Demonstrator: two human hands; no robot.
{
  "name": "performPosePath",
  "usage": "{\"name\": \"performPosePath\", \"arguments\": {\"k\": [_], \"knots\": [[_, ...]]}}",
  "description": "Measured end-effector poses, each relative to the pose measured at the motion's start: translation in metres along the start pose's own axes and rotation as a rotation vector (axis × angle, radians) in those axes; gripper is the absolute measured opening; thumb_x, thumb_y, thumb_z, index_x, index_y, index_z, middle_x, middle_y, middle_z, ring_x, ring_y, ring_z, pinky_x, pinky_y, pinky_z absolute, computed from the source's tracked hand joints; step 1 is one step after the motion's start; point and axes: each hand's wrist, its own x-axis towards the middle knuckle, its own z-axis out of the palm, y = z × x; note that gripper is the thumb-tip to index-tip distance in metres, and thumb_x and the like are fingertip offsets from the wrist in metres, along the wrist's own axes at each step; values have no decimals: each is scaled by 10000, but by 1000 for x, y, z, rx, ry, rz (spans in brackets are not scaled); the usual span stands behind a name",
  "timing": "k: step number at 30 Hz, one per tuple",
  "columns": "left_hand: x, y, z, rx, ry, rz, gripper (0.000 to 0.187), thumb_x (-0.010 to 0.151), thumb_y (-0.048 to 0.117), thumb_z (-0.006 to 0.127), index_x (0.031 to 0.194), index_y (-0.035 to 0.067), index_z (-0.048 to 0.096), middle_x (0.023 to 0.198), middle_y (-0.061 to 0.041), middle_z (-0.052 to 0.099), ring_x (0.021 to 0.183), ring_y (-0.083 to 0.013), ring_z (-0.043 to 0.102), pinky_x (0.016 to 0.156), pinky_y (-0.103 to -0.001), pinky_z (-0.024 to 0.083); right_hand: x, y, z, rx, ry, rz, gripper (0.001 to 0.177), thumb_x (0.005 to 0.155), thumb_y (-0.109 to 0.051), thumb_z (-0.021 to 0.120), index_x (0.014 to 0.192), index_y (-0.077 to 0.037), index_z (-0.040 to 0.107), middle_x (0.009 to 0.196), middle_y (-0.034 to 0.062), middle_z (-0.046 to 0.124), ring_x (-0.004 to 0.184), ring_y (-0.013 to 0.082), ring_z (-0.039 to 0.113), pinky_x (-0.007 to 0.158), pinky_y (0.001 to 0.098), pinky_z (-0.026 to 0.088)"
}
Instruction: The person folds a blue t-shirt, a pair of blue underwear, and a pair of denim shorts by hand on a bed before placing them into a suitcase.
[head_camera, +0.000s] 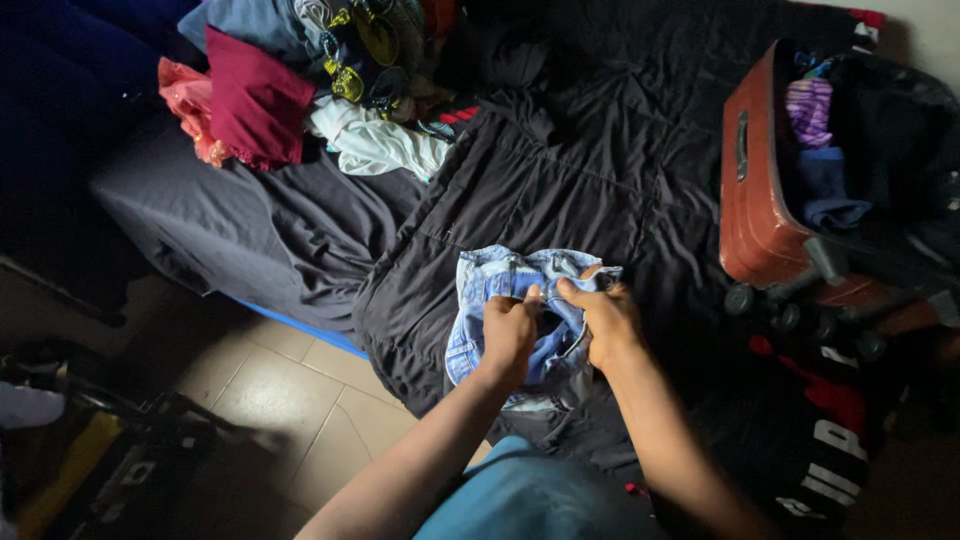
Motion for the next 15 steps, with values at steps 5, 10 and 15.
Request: {"name": "performPosePath", "arguments": {"k": [5,10,15], "knots": [[17,8,-8,-289,2,21,310,979,192,635,700,61,601,595,-8,570,511,-118,471,505,-310,376,4,-7,-9,189,-119,184,98,861,-70,746,934,-102,689,935,64,737,829,196,705,765,363,589],[15,22,-12,-261,-53,147,372,998,222,655,713,-15,690,680,-56,706,598,-117,596,591,-267,459,4,-27,-18,175,7,182,154,874,-99,727,1017,-42,721,991,91,754,866,222,728,797,377,604],[10,35,-16,-313,-81,329,321,1003,240,735,798,2,671,755,-55,667,659,-138,572,625,-298,455,-7,-41,-6,71,122,-17,234,802,-23,815,999,-24,688,1000,137,729,816,258,717,735,397,606]]}}
